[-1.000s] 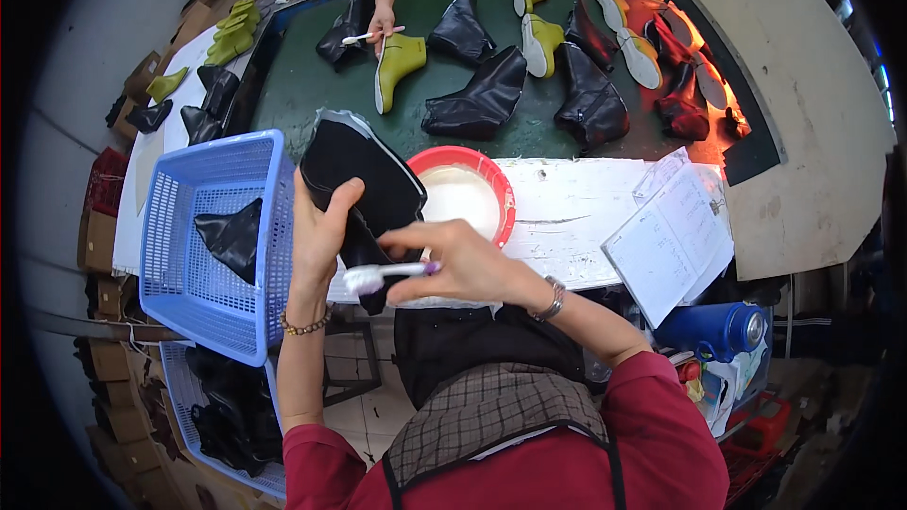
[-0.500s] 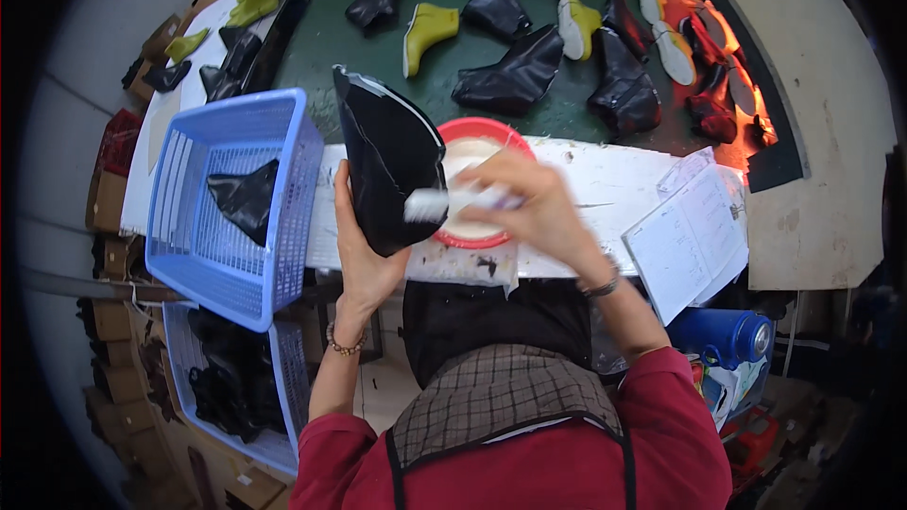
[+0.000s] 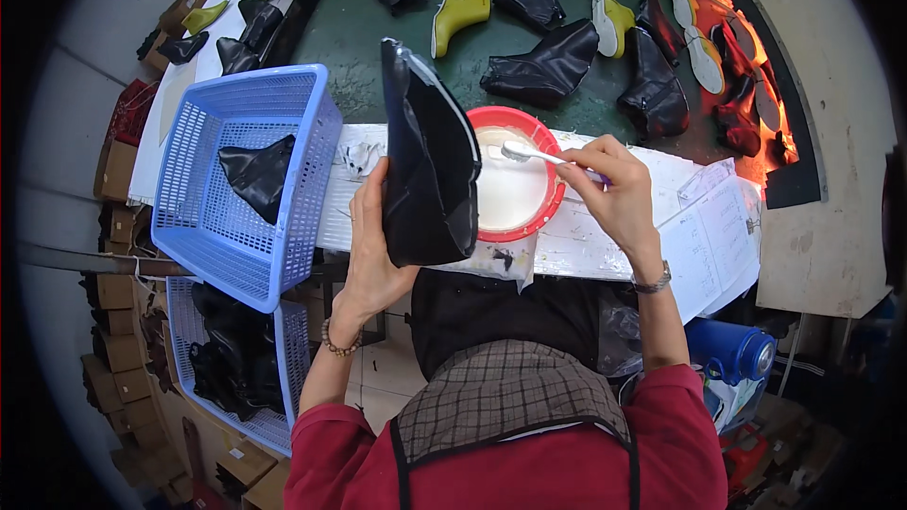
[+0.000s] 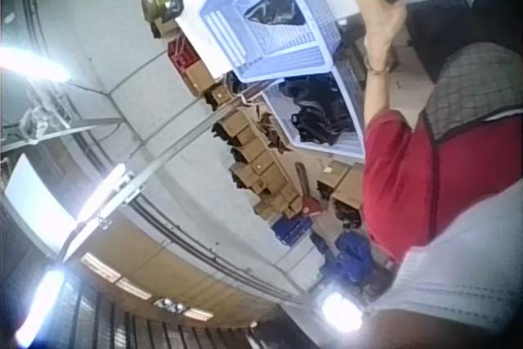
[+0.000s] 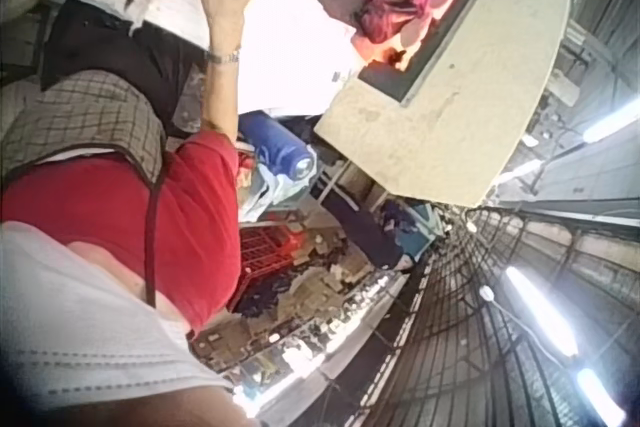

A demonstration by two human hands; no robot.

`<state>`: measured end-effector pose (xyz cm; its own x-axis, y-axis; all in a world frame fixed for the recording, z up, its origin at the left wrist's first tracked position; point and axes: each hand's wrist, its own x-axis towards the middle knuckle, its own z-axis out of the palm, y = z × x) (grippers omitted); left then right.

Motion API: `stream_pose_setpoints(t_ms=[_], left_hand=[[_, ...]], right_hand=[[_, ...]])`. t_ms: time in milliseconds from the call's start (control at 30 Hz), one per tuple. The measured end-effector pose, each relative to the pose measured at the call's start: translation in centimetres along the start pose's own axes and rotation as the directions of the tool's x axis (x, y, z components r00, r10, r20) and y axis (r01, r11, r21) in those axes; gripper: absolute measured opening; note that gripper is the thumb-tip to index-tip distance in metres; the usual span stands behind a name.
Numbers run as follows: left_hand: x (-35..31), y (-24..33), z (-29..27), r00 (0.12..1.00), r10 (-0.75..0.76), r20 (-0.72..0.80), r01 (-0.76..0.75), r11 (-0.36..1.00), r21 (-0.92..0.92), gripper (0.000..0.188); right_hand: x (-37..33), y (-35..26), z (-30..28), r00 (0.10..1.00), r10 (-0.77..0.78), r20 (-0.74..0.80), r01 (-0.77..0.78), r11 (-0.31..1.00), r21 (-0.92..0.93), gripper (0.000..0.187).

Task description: The person repeatedly picks up black boot uppers from a blue basket and applies a white adhesive to the inner rim using a toothbrush. The person holds the boot with one hand and uses the toothbrush with the other to spread the substance along the edge. After treating each boot, the person places it back into the basket.

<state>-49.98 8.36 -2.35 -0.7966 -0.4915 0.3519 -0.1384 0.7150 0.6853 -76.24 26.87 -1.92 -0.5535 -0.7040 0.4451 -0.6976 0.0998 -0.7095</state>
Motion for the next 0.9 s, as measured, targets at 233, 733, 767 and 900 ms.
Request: stream_pose_setpoints(t_ms=[233,733,767,900], left_hand=[[-0.2,1.3,-0.1,0.977,0.130,0.171,-0.115,0.989,-0.097,0.102],[0.5,-0.6,0.6,0.971,0.194,-0.137,-0.184,0.979,0.084,0.122],[0.8,-0.4,0.5,0.964,0.232,-0.129,-0.213,0.966,0.147,0.122],[1.8,-1.1,1.1,0.934,0.269,-0.237,-0.280,0.960,-0.015,0.106]], right_hand=[[1.8,0.7,0.6,0.992,-0.087,-0.095,0.088,0.996,-0.001,0.017],[-2.3,-1.3,0.5,0.989,-0.069,0.129,0.033,0.965,0.259,0.017],[-1.8,-1.4,0.5,0.995,-0.074,0.067,0.057,0.971,0.231,0.017],[-0.1,-1.6,0.9,0.985,-0.159,-0.068,0.169,0.969,0.182,0.020]])
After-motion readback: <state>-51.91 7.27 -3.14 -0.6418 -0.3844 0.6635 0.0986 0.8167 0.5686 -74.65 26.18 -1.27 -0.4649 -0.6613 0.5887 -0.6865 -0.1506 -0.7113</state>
